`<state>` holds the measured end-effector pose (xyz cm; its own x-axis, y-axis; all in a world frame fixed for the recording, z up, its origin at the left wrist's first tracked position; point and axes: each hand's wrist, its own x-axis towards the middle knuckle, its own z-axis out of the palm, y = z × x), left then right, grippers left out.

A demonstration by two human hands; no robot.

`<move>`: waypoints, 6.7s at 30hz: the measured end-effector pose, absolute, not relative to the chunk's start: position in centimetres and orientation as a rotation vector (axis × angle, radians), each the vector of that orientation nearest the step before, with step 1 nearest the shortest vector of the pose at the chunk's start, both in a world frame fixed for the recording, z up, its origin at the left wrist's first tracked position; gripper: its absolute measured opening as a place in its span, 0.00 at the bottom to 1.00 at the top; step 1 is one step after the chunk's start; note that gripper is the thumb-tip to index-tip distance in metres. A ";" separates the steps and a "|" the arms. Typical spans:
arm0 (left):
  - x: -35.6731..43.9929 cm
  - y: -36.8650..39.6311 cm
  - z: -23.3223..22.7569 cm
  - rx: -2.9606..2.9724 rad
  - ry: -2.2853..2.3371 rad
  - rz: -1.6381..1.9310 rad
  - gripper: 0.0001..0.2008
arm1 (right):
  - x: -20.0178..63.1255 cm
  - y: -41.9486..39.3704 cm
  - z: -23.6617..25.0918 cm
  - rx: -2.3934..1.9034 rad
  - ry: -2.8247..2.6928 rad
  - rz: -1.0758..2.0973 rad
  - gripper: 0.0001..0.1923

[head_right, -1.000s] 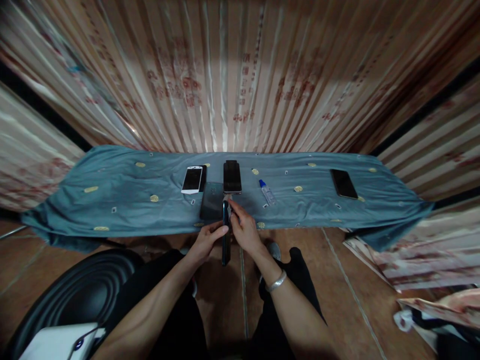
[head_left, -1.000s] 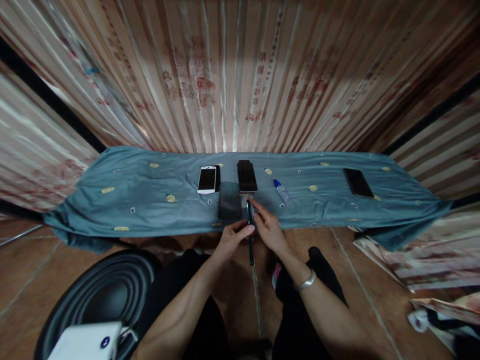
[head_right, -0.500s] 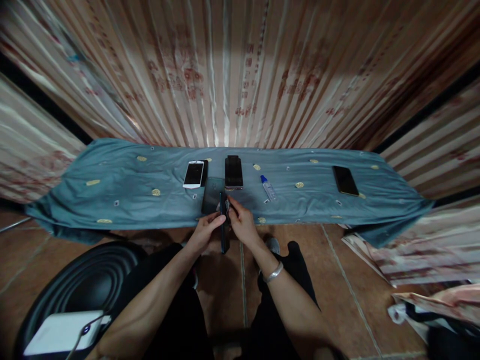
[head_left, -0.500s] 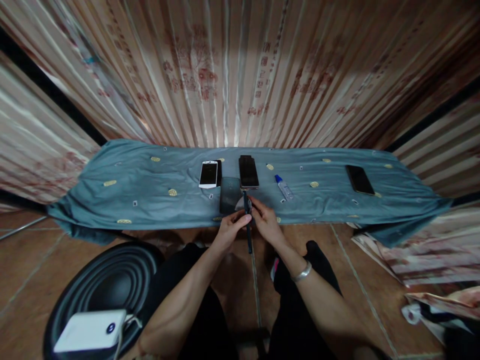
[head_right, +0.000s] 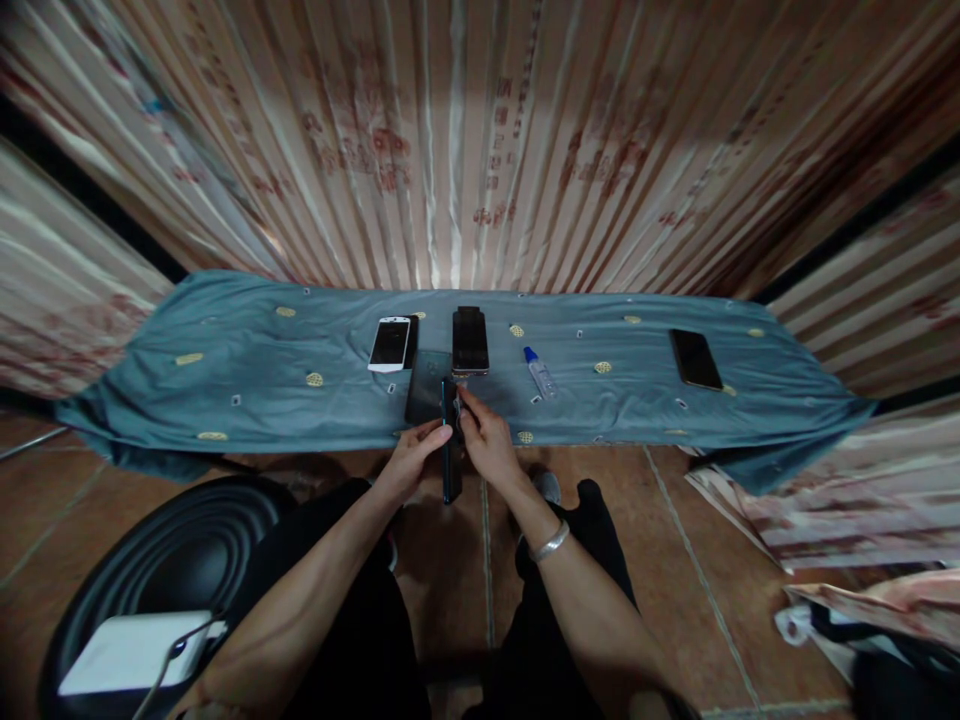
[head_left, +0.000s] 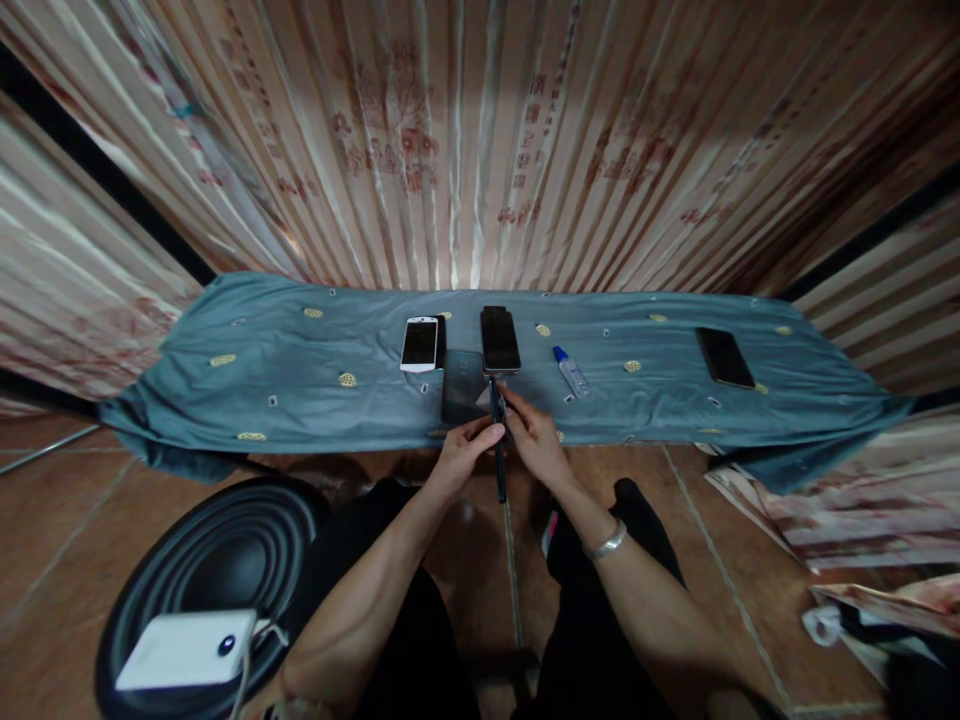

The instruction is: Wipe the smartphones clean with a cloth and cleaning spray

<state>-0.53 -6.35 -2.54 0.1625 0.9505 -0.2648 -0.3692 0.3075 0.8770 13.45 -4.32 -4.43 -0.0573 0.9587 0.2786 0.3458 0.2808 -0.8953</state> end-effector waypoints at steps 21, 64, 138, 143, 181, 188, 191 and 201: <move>-1.1 -5.7 -3.0 0.552 0.973 1.115 0.28 | 13.1 -5.3 -4.7 -1.175 -1.845 0.636 0.21; 0.3 -6.7 -2.6 0.647 0.968 1.045 0.29 | 13.9 -6.7 -2.8 -1.106 -1.801 0.704 0.22; -1.5 -4.8 -2.4 0.543 1.002 1.215 0.25 | 13.6 -7.3 -2.7 -0.973 -1.472 1.220 0.17; -0.9 -5.0 -2.6 0.550 0.986 1.214 0.25 | 13.6 -7.0 -2.9 -0.981 -1.465 1.189 0.17; -1.6 -5.1 -2.4 0.550 0.946 1.214 0.24 | 13.0 -6.3 -4.5 -1.133 -1.474 1.093 0.14; -1.5 -5.1 -2.5 0.546 0.934 1.217 0.23 | 13.2 -6.2 -4.4 -1.157 -1.554 1.024 0.16; -1.8 -4.9 -2.5 0.535 0.952 1.231 0.24 | 13.3 -6.2 -4.5 -1.153 -1.585 1.061 0.15; -1.6 -5.2 -3.0 0.558 0.955 1.172 0.23 | 13.5 -6.1 -4.8 -1.153 -1.582 1.001 0.15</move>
<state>-1.58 -5.19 -3.01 0.0840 0.9403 -0.3298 -0.5131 0.3245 0.7946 13.50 -6.11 -4.81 -0.1510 0.9674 0.2032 0.2301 0.2343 -0.9445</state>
